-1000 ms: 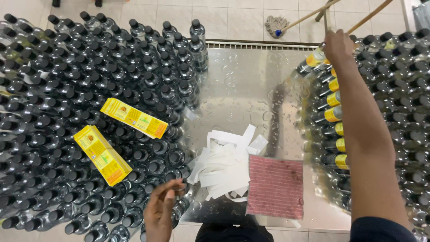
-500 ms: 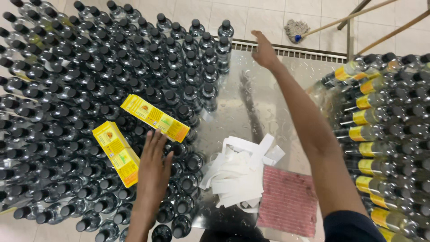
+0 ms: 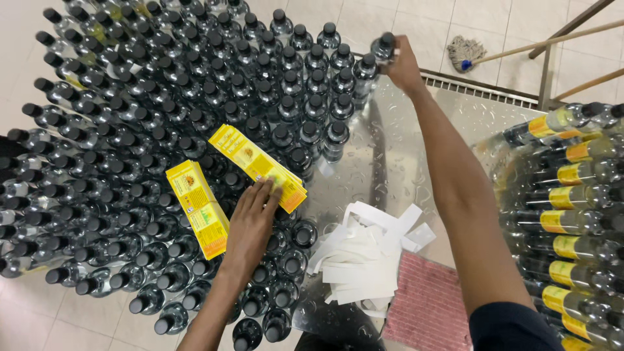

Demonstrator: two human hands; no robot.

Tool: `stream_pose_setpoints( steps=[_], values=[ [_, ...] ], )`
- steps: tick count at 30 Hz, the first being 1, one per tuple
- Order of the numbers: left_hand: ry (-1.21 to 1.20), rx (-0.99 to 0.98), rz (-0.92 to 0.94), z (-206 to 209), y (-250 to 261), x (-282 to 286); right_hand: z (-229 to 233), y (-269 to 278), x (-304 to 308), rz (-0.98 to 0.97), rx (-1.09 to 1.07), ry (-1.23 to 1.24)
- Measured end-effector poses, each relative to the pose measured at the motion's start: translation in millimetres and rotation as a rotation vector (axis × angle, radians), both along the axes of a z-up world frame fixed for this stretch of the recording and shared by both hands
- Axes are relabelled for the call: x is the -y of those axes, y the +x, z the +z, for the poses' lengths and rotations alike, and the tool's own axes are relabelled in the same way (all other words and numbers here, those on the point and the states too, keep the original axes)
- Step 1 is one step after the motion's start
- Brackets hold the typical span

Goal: The person picks up clear plastic bottles from a large stack on a metal table, applies a yellow label to each bottle by hand, and then places the labeled bottle into a separate stack. The process is repeated continuously for multiple bottles.

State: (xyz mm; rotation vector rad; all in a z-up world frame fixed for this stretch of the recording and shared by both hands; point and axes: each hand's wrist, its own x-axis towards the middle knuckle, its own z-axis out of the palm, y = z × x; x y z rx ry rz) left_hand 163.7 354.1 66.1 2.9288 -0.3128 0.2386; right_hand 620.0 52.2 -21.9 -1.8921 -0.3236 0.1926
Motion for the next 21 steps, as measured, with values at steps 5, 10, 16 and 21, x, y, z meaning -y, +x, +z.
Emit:
stream_pose_setpoints(
  steps=[5,10,16,21],
  values=[
    [-0.083,0.147,-0.042,8,-3,-9,-3,-51,44,-0.232,0.222,0.119],
    [-0.280,0.360,-0.056,67,-23,13,58,-171,106,-0.381,0.388,0.157],
    [-0.858,0.333,0.422,69,-65,91,24,-339,201,-0.474,0.160,-0.229],
    [-1.450,-0.222,0.588,58,-63,160,63,-478,179,-0.423,-0.725,-0.586]
  ],
)
